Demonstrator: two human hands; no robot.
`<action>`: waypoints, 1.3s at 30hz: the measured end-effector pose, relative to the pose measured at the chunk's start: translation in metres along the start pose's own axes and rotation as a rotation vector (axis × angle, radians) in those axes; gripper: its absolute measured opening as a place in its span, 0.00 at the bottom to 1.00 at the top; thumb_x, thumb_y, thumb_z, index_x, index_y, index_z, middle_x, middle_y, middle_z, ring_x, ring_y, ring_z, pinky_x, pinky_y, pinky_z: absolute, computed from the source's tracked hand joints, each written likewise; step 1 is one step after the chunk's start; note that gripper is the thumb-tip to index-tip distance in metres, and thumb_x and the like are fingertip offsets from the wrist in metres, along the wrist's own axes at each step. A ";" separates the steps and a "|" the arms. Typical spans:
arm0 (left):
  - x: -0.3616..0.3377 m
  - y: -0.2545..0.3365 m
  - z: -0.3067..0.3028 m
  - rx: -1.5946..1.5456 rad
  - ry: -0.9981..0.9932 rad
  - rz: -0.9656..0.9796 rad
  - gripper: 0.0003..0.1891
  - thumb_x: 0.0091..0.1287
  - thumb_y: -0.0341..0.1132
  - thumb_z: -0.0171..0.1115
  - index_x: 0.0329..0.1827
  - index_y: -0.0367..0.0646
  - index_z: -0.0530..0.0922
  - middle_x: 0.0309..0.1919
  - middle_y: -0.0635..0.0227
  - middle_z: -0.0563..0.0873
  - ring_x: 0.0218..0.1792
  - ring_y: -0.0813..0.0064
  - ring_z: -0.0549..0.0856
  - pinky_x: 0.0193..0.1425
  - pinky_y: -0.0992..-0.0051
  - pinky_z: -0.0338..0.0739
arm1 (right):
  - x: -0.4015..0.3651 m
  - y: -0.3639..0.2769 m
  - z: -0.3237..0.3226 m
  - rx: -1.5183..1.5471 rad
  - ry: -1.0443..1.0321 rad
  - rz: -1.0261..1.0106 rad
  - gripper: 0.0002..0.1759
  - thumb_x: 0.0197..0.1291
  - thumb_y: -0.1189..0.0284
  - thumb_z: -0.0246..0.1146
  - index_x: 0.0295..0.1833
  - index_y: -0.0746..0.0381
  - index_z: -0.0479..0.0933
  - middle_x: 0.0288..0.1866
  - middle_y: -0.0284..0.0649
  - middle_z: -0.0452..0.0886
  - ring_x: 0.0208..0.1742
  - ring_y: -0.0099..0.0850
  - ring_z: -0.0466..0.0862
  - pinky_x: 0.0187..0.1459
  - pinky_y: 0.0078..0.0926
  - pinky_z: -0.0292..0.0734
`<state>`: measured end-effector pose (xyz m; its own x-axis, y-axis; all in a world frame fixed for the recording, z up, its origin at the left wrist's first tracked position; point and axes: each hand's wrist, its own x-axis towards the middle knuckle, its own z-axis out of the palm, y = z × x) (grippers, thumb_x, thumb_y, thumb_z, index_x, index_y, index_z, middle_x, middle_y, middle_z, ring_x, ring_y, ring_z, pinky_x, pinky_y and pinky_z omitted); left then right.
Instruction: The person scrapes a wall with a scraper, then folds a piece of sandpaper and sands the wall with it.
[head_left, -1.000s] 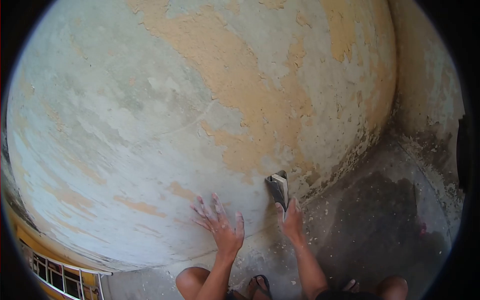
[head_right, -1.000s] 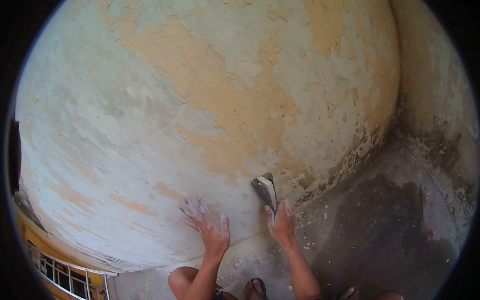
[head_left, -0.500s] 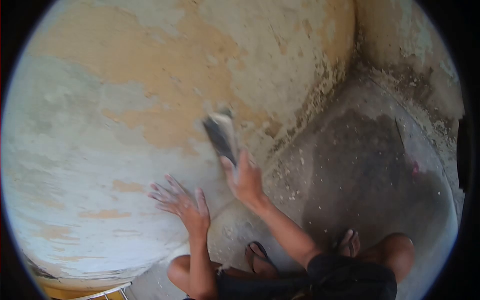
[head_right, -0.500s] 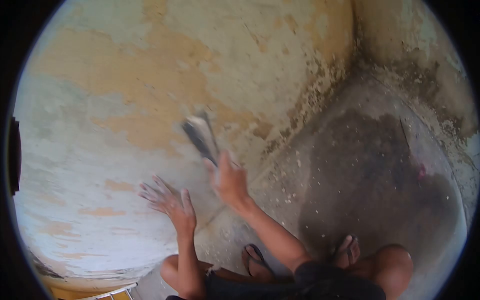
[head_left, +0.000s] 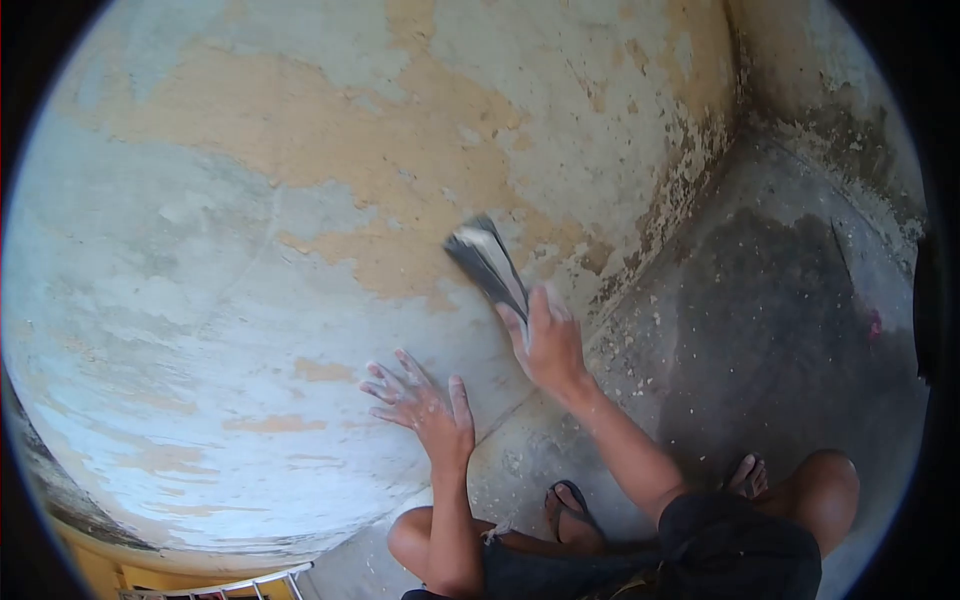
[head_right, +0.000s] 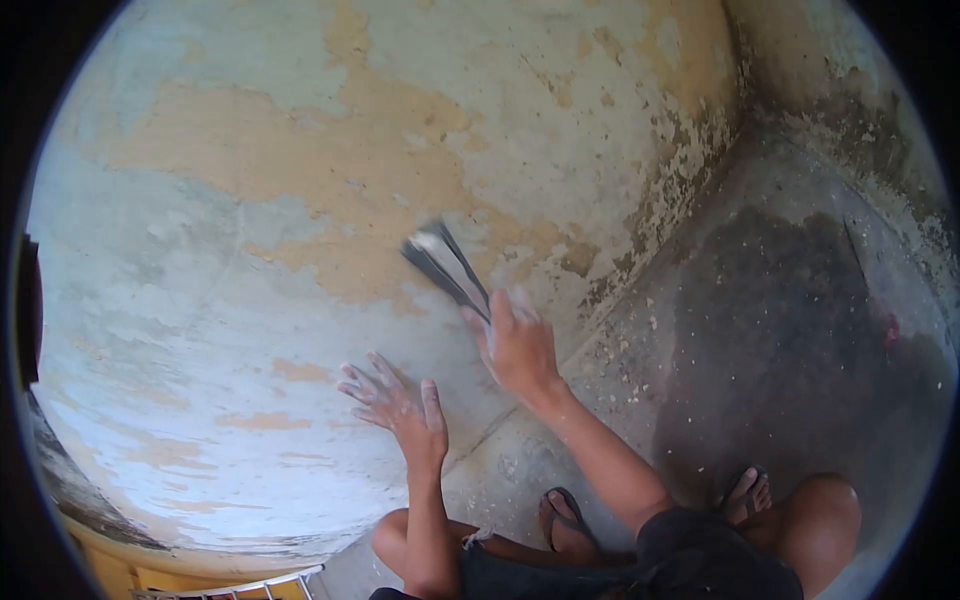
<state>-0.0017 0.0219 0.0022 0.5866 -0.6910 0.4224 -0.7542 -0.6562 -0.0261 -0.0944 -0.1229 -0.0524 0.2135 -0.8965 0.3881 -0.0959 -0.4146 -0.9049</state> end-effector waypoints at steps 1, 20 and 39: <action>-0.001 0.000 -0.001 -0.004 -0.006 0.000 0.44 0.71 0.55 0.52 0.84 0.49 0.42 0.81 0.47 0.32 0.79 0.39 0.26 0.72 0.32 0.22 | -0.009 0.010 0.004 0.000 0.015 -0.017 0.17 0.66 0.62 0.64 0.39 0.65 0.69 0.31 0.55 0.78 0.36 0.59 0.79 0.35 0.53 0.73; -0.003 0.015 -0.001 -0.063 0.041 -0.051 0.46 0.69 0.50 0.57 0.83 0.47 0.42 0.82 0.49 0.33 0.79 0.41 0.27 0.72 0.31 0.23 | -0.004 -0.005 0.011 0.032 -0.070 -0.026 0.18 0.66 0.63 0.64 0.43 0.67 0.69 0.34 0.57 0.78 0.38 0.60 0.79 0.37 0.52 0.73; 0.000 0.017 -0.001 -0.130 0.113 -0.058 0.45 0.71 0.52 0.54 0.83 0.44 0.42 0.81 0.48 0.33 0.79 0.40 0.27 0.73 0.33 0.24 | -0.030 0.048 0.021 -0.021 0.014 -0.035 0.19 0.65 0.61 0.65 0.42 0.66 0.69 0.31 0.55 0.76 0.35 0.58 0.80 0.33 0.51 0.73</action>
<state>-0.0146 0.0110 0.0033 0.5987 -0.6097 0.5195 -0.7562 -0.6441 0.1155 -0.0846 -0.1130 -0.1116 0.2036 -0.8835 0.4219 -0.1090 -0.4487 -0.8870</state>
